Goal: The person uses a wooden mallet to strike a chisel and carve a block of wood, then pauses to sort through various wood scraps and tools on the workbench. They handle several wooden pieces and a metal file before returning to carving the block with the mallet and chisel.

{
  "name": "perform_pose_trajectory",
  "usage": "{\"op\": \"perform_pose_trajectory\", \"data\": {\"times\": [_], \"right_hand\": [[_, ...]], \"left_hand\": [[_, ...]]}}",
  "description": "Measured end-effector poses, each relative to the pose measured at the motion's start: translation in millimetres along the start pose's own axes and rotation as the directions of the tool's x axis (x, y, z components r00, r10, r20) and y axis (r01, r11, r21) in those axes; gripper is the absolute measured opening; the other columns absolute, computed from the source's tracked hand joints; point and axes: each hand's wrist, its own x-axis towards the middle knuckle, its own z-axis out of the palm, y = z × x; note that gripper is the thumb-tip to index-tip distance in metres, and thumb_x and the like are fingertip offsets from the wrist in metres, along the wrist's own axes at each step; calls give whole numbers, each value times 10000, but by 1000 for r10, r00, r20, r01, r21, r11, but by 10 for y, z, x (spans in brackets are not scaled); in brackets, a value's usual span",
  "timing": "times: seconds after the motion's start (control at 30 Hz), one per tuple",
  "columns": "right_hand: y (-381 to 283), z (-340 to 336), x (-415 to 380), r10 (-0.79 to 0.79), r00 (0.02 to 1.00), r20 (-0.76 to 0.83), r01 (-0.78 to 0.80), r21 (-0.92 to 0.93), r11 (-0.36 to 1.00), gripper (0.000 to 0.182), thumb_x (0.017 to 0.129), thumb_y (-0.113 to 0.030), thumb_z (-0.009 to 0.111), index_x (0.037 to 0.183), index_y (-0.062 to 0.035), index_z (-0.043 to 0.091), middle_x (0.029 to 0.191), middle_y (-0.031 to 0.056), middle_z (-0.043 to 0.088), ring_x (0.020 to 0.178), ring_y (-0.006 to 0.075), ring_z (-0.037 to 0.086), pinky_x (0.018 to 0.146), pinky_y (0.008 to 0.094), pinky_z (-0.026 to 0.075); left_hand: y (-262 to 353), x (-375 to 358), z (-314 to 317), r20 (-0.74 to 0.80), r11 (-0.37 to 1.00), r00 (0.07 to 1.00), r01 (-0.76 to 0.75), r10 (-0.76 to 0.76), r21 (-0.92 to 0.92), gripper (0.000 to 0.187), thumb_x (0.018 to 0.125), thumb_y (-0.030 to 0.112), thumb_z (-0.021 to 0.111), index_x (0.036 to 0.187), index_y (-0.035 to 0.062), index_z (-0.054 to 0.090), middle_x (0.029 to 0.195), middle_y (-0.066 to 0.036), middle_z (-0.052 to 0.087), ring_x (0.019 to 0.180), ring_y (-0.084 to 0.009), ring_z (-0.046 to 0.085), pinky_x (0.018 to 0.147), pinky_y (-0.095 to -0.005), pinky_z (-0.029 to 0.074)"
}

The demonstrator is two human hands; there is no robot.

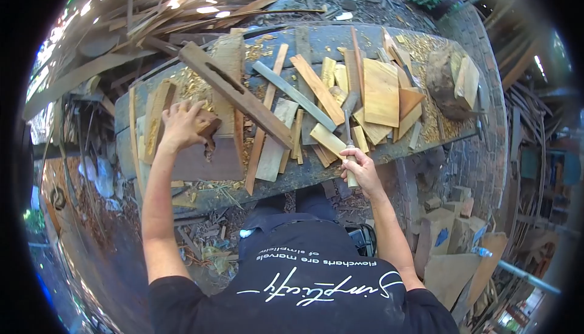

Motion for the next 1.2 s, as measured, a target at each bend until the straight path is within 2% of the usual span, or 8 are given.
{"op": "perform_pose_trajectory", "data": {"times": [0.27, 0.33, 0.43, 0.5, 0.63, 0.97, 1.13, 1.2], "right_hand": [[-45, -398, -158, -43, 996, 84, 15, 303, 953, 375, 1000, -292, 497, 1252, -23, 563, 934, 104, 619, 772, 160, 650, 618, 270, 541], [-48, -515, -129, -64, 993, 98, 30, 318, 948, 438, 1018, -339, 439, 1290, -8, 532, 961, 132, 623, 809, 181, 654, 654, 285, 544], [-97, -672, -37, -74, 985, 154, -10, 483, 876, 474, 1036, -331, 358, 1346, 4, 485, 999, 185, 631, 817, 237, 667, 721, 315, 554], [-103, -761, 44, -101, 981, 165, 0, 520, 854, 474, 1034, -326, 355, 1349, 5, 480, 1003, 193, 633, 827, 247, 673, 722, 323, 558], [-210, -913, 130, -121, 978, 170, 6, 556, 831, 426, 1012, -282, 417, 1315, 8, 491, 989, 212, 643, 823, 267, 687, 707, 335, 571], [-112, -1397, 158, -1, 987, 160, -63, 398, 915, 290, 932, -170, 545, 1175, -22, 601, 943, 147, 669, 812, 205, 683, 728, 309, 568], [-160, -1568, 296, 49, 985, 165, -109, 376, 920, 259, 911, -118, 561, 1142, -17, 626, 935, 118, 668, 825, 185, 667, 739, 316, 560], [-255, -1597, 368, 46, 986, 160, -99, 339, 936, 254, 911, -111, 558, 1136, -15, 630, 933, 112, 668, 828, 179, 661, 744, 312, 553]], "left_hand": [[264, 28, -467, 231, 983, 970, -32, 74, -180, 769, 560, 332, 838, 1288, 250, 604, 1166, -159, 574, 1125, -378, 525, 964, -478, 403], [567, 57, -627, 282, 898, 930, -97, 236, -429, 755, 563, 329, 839, 1279, 242, 614, 1167, -154, 575, 1120, -378, 530, 995, -479, 417], [1126, 284, -690, 241, 812, 878, -235, 413, -534, 750, 570, 322, 839, 1281, 239, 615, 1156, -152, 576, 1131, -373, 530, 1025, -466, 423], [1524, 590, -523, 256, 795, 817, -346, 516, -499, 741, 578, 389, 823, 1281, 282, 612, 1125, -147, 582, 1060, -336, 552, 923, -459, 442], [2381, 1204, -45, 274, 807, 767, -495, 580, -323, 778, 562, 406, 835, 1298, 305, 604, 1127, -134, 591, 1147, -336, 515, 939, -446, 381], [3914, 2552, 788, -54, 913, 935, -355, 352, -201, 450, 734, 372, 761, 1161, 272, 658, 1132, -127, 602, 1139, -308, 527, 976, -523, 339], [3972, 2809, 834, -131, 926, 959, -278, 252, -254, 312, 793, 380, 745, 1041, 195, 699, 1180, -90, 617, 1194, -295, 508, 1023, -560, 326], [3832, 2872, 859, -97, 929, 979, -199, 177, -313, 373, 818, 400, 713, 1137, 212, 673, 1213, -110, 601, 1178, -307, 520, 1002, -549, 336]]}}
